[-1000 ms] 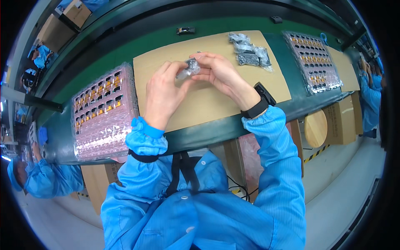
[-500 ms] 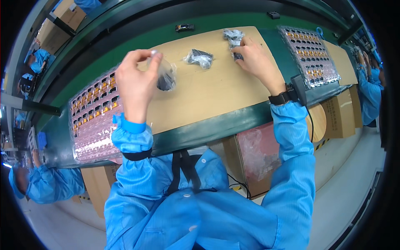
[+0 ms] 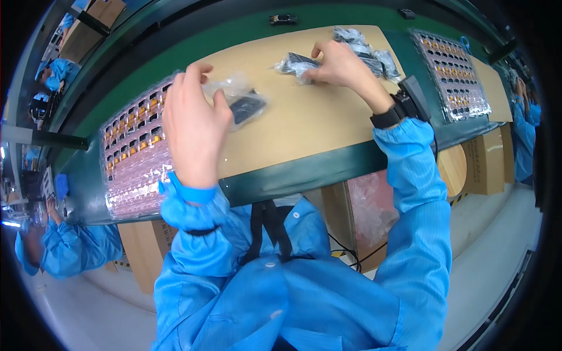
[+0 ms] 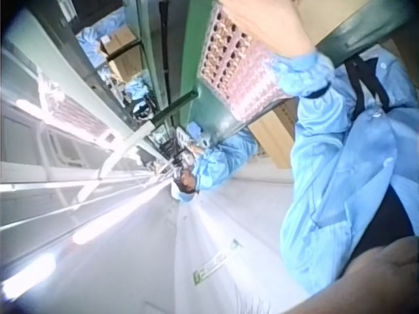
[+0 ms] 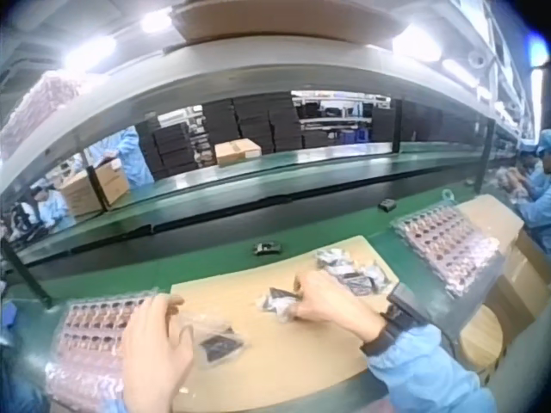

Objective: Assembling small electronic components into plastic housings on a production line.

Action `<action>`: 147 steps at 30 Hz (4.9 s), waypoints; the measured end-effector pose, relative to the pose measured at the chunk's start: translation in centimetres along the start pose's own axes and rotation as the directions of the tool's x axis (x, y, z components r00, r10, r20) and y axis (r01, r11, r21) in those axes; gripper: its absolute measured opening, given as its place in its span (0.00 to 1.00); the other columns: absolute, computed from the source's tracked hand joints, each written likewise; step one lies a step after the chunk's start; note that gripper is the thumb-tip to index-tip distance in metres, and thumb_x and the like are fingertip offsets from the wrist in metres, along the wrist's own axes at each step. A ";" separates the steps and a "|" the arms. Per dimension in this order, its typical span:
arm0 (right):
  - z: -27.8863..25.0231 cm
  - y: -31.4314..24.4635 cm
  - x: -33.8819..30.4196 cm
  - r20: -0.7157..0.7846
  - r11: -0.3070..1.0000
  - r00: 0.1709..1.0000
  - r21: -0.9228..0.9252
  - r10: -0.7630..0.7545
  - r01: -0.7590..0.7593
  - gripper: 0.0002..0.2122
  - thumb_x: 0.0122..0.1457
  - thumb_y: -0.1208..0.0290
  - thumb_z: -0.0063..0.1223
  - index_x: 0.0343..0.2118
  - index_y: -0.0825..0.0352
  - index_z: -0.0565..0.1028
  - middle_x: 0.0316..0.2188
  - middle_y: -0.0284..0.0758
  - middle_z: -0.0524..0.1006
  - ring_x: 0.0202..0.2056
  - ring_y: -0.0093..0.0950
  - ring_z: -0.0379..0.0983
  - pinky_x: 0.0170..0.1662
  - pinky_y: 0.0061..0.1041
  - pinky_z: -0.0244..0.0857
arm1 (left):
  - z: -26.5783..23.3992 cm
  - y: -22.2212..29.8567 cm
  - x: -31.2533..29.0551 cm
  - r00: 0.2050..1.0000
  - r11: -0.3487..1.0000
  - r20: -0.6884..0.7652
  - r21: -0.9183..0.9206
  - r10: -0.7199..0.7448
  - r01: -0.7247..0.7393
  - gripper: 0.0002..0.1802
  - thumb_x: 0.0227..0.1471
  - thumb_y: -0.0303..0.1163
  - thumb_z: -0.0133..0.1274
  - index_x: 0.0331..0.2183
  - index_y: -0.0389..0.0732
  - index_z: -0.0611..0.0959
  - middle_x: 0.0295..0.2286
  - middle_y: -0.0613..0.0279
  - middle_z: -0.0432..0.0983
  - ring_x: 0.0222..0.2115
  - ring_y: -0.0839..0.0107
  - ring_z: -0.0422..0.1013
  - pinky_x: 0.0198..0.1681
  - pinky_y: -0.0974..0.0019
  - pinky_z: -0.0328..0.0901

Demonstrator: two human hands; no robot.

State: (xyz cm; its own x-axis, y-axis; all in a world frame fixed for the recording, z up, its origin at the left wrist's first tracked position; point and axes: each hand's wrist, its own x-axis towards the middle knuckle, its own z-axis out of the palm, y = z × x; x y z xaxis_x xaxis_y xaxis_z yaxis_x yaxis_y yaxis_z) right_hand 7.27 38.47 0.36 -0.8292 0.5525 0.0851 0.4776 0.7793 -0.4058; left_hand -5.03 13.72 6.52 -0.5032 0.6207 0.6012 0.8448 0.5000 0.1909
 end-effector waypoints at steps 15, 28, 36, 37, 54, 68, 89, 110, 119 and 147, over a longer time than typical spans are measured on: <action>1.5 0.7 1.8 -0.014 0.888 0.996 0.455 0.084 -0.069 0.11 0.46 0.67 0.62 0.33 0.65 0.83 0.25 0.39 0.82 0.24 0.27 0.77 0.31 0.24 0.71 | 2.8 0.1 -1.5 0.998 0.971 -0.070 -0.239 0.001 -0.018 0.04 0.47 0.27 0.57 0.28 0.38 0.84 0.29 0.58 0.75 0.33 0.57 0.70 0.37 0.57 0.65; -0.8 -1.2 -0.5 -0.074 0.567 0.994 0.824 0.081 0.015 0.08 0.53 0.69 0.64 0.32 0.66 0.78 0.23 0.26 0.74 0.25 0.14 0.65 0.29 0.16 0.58 | 1.9 2.3 1.3 0.859 0.594 -0.265 -0.803 -0.437 0.054 0.07 0.57 0.30 0.52 0.34 0.36 0.80 0.26 0.56 0.77 0.26 0.64 0.72 0.31 0.64 0.65; -0.4 -2.2 -1.0 0.021 0.160 0.978 0.986 0.208 -0.056 0.07 0.54 0.75 0.62 0.33 0.67 0.75 0.24 0.26 0.73 0.26 0.13 0.63 0.31 0.16 0.57 | 3.5 5.2 1.4 0.933 0.885 0.295 -0.353 -0.204 0.305 0.15 0.57 0.41 0.50 0.34 0.39 0.81 0.19 0.48 0.76 0.24 0.54 0.76 0.28 0.55 0.68; -0.5 -2.7 -1.1 0.020 0.159 0.979 0.986 0.201 -0.053 0.07 0.54 0.75 0.62 0.33 0.67 0.75 0.24 0.26 0.73 0.26 0.13 0.63 0.31 0.16 0.57 | 4.0 5.6 1.3 0.925 0.899 0.339 -0.329 -0.172 0.288 0.16 0.56 0.43 0.51 0.32 0.39 0.82 0.20 0.47 0.77 0.26 0.50 0.76 0.29 0.52 0.68; -2.4 -3.3 -1.2 -0.157 0.404 0.975 0.911 0.160 0.081 0.12 0.45 0.83 0.65 0.33 0.69 0.76 0.30 0.34 0.78 0.32 0.21 0.75 0.38 0.19 0.68 | 6.3 4.7 0.0 0.925 0.942 0.365 -0.263 -0.104 0.210 0.30 0.42 0.43 0.63 0.46 0.40 0.77 0.23 0.47 0.77 0.29 0.48 0.74 0.33 0.51 0.67; -5.1 -4.9 -2.9 -0.181 0.314 0.983 0.935 0.029 0.163 0.14 0.50 0.76 0.63 0.40 0.72 0.76 0.34 0.36 0.79 0.35 0.23 0.75 0.40 0.21 0.69 | 7.2 6.5 0.9 0.977 0.780 0.204 -0.601 -0.059 0.173 0.18 0.50 0.37 0.58 0.42 0.39 0.79 0.15 0.50 0.73 0.19 0.50 0.73 0.25 0.55 0.65; -5.7 -1.5 0.5 -0.085 -0.434 0.958 0.878 0.273 0.201 0.09 0.64 0.75 0.40 0.39 0.76 0.69 0.35 0.43 0.74 0.40 0.35 0.72 0.50 0.35 0.67 | 5.3 5.4 3.0 0.856 0.219 0.410 -0.846 -0.315 0.486 0.23 0.53 0.32 0.56 0.50 0.36 0.72 0.38 0.56 0.76 0.34 0.72 0.73 0.40 0.71 0.66; 0.4 -10.2 4.1 -0.087 -0.261 0.876 0.936 0.475 0.234 0.06 0.53 0.75 0.49 0.33 0.68 0.68 0.23 0.38 0.73 0.22 0.29 0.70 0.27 0.31 0.66 | 4.9 1.3 0.8 0.753 0.186 0.489 -0.771 -0.441 0.609 0.21 0.55 0.45 0.58 0.30 0.32 0.83 0.25 0.68 0.75 0.26 0.80 0.66 0.32 0.74 0.60; -3.3 4.1 -2.3 -0.163 0.866 0.930 -0.444 -0.329 0.228 0.09 0.46 0.74 0.61 0.32 0.65 0.79 0.44 0.37 0.74 0.45 0.39 0.69 0.49 0.36 0.64 | 6.0 -1.0 1.8 0.882 0.552 0.204 -0.714 -0.426 0.431 0.18 0.51 0.41 0.60 0.29 0.32 0.83 0.22 0.59 0.79 0.25 0.75 0.71 0.31 0.67 0.65; -4.1 -1.4 2.9 -0.381 0.807 0.920 0.571 0.096 0.152 0.07 0.57 0.70 0.58 0.34 0.70 0.79 0.25 0.30 0.78 0.25 0.17 0.72 0.27 0.15 0.63 | 5.4 3.8 4.2 0.942 0.735 0.275 -0.596 -0.192 0.324 0.20 0.43 0.42 0.59 0.34 0.37 0.78 0.25 0.50 0.78 0.28 0.55 0.75 0.33 0.57 0.68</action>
State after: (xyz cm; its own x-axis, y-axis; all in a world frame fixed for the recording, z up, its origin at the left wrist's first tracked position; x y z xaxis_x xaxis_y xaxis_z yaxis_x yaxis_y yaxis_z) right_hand 5.43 40.20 4.91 -0.6063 0.6953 0.3860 0.0931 0.5441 -0.8339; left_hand -4.97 21.51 5.58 -0.6864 0.6547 0.3166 0.5663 0.2080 0.7975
